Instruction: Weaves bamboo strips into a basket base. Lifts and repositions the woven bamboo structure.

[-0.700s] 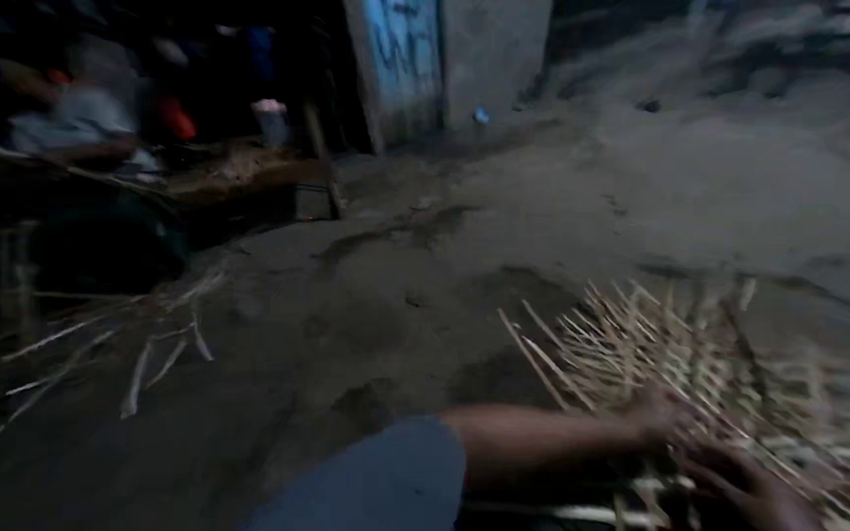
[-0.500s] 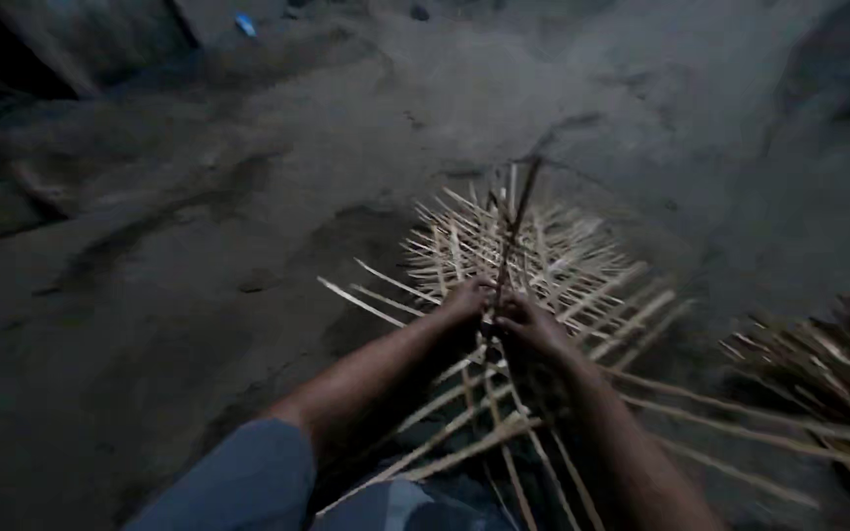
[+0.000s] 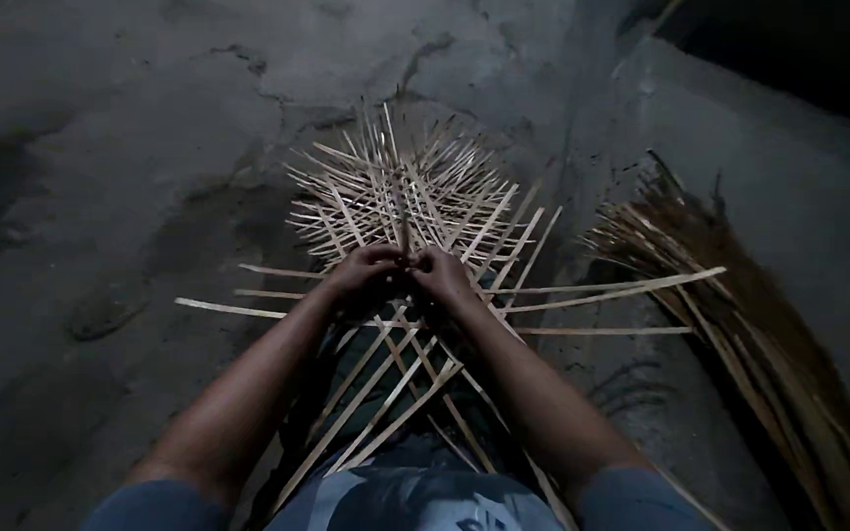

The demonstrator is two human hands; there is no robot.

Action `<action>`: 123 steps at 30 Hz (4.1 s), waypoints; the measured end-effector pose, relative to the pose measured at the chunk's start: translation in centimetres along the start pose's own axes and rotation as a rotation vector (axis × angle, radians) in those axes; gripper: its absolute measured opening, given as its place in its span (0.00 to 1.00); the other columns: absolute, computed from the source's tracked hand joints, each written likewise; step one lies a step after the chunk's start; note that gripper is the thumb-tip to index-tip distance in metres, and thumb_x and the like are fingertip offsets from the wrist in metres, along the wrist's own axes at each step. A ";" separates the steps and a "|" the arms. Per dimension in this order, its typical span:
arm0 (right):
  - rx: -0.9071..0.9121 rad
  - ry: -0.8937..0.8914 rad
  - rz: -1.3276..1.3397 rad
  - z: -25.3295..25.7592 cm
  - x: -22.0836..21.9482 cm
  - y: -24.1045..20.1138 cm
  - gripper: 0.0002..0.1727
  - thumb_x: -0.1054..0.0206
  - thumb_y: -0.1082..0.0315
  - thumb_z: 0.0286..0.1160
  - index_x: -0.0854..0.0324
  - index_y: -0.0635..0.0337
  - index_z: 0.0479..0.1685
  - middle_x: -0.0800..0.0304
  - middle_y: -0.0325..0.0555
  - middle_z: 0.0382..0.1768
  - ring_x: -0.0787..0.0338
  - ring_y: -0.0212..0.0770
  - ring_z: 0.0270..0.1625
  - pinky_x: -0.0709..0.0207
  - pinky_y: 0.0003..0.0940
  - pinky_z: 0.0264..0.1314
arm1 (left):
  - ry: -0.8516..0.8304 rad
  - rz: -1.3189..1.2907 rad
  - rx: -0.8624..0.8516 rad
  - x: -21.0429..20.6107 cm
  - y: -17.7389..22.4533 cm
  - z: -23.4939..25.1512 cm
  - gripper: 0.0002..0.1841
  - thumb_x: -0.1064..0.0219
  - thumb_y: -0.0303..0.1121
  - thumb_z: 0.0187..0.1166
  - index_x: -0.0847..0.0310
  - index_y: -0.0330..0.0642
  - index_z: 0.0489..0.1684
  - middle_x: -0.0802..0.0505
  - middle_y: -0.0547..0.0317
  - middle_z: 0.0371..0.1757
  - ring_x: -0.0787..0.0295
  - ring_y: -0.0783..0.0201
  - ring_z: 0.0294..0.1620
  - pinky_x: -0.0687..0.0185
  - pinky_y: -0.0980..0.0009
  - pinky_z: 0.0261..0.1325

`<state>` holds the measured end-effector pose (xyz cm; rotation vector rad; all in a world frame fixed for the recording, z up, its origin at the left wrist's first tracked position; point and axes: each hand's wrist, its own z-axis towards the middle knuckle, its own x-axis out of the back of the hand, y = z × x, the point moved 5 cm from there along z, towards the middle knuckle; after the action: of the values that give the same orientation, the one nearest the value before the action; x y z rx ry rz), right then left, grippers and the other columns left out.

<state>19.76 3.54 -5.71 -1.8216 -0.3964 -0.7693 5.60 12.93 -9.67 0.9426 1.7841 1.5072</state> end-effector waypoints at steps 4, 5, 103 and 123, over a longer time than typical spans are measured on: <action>-0.031 0.073 0.009 -0.8 0.3 0.2 0.18 0.26 0.64 0.72 0.14 0.61 0.58 0.07 0.52 0.49 0.08 0.49 0.53 0.15 0.53 0.61 | 0.097 0.315 0.141 -1.1 2.9 0.6 0.13 0.32 0.33 0.84 0.10 0.52 0.63 0.04 0.55 0.45 0.07 0.63 0.39 0.10 0.58 0.49; -0.037 0.075 0.048 -1.0 0.5 0.6 0.18 0.25 0.63 0.71 0.14 0.60 0.57 0.08 0.52 0.48 0.09 0.48 0.52 0.15 0.52 0.59 | 0.081 0.335 0.130 -1.1 3.2 0.8 0.13 0.32 0.33 0.83 0.09 0.53 0.62 0.03 0.57 0.43 0.06 0.63 0.38 0.10 0.58 0.48; 0.158 0.100 -0.342 -10.1 2.3 3.2 0.45 0.46 0.37 0.86 0.49 0.53 0.96 0.47 0.53 0.94 0.48 0.53 0.95 0.54 0.59 0.95 | 0.155 0.684 0.037 -4.0 4.7 1.4 0.13 0.32 0.38 0.82 0.09 0.49 0.59 0.04 0.51 0.47 0.07 0.51 0.49 0.16 0.42 0.60; 0.201 0.021 -0.440 -11.0 -1.9 5.3 0.48 0.51 0.27 0.80 0.47 0.45 0.96 0.58 0.56 0.96 0.63 0.57 0.98 0.72 0.66 0.95 | 0.083 -0.019 0.139 -2.6 10.0 11.8 0.36 0.34 0.37 0.85 0.48 0.50 0.91 0.10 0.47 0.63 0.05 0.57 0.48 0.08 0.63 0.51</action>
<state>18.10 -8.47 -8.26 -1.5530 -0.8484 -1.0065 18.04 18.21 -1.73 0.9388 1.9729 1.4448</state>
